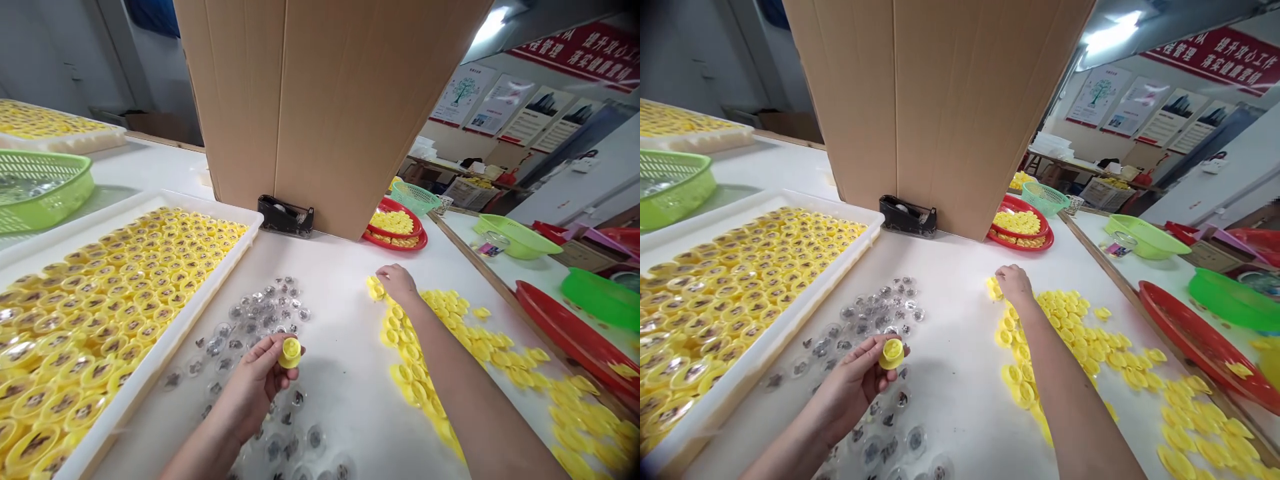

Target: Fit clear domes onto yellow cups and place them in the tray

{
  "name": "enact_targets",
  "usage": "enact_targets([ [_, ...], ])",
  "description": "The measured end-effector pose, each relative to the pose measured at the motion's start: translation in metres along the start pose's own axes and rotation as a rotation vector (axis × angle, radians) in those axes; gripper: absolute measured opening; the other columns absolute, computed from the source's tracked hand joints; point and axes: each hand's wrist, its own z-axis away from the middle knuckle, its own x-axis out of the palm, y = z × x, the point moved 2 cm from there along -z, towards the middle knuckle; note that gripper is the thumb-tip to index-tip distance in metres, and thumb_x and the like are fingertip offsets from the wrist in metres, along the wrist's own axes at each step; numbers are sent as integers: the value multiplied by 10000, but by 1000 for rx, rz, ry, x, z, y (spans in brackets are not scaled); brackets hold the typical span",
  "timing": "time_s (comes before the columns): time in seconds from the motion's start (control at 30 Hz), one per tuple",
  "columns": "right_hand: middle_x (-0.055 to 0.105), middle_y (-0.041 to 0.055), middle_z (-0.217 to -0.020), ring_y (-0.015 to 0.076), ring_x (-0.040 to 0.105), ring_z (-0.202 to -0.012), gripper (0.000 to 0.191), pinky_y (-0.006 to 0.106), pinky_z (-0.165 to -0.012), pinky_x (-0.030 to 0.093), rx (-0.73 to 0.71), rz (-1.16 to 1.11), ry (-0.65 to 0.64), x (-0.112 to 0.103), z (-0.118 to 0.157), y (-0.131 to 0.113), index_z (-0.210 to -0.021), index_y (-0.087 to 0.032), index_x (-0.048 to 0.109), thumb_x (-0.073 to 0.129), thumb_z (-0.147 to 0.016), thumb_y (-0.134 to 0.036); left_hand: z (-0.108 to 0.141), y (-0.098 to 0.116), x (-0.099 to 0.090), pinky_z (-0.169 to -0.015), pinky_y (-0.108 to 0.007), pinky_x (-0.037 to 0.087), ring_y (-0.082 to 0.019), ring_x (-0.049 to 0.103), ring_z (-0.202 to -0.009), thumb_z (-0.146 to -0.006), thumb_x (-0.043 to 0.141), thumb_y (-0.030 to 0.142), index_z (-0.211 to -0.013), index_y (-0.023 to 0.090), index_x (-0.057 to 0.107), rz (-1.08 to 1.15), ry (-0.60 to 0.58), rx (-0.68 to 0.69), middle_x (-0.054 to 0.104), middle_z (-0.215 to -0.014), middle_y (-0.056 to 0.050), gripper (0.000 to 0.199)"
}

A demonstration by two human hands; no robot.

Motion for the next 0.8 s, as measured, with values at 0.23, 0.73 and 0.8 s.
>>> enact_targets([
  [0.23, 596, 73, -1128, 186, 598, -952, 252, 395, -816, 505, -77, 202, -142, 16, 35, -6, -1104, -172, 583, 537, -904, -318, 1, -3, 4, -461, -157, 431, -100, 581, -546, -746, 709, 322, -951, 136, 606, 25, 28, -28, 655, -826, -70, 295],
  [0.73, 613, 22, -852, 126, 590, -769, 120, 231, -683, 467, -269, -92, -80, -5, 92, -79, -804, -197, 617, 513, -864, -189, 2, -2, 6, -538, -197, 467, -127, 613, -628, -776, 675, 347, -999, 138, 631, 14, -30, 17, 624, -918, -81, 309],
  [0.8, 599, -5, -840, 103, 579, -751, 121, 201, -664, 457, -378, -234, -67, -18, 116, -109, -830, -219, 603, 494, -881, -235, 3, -3, 7, -549, -203, 468, -130, 613, -633, -763, 686, 366, -993, 141, 631, -7, -34, 17, 619, -896, -70, 326],
])
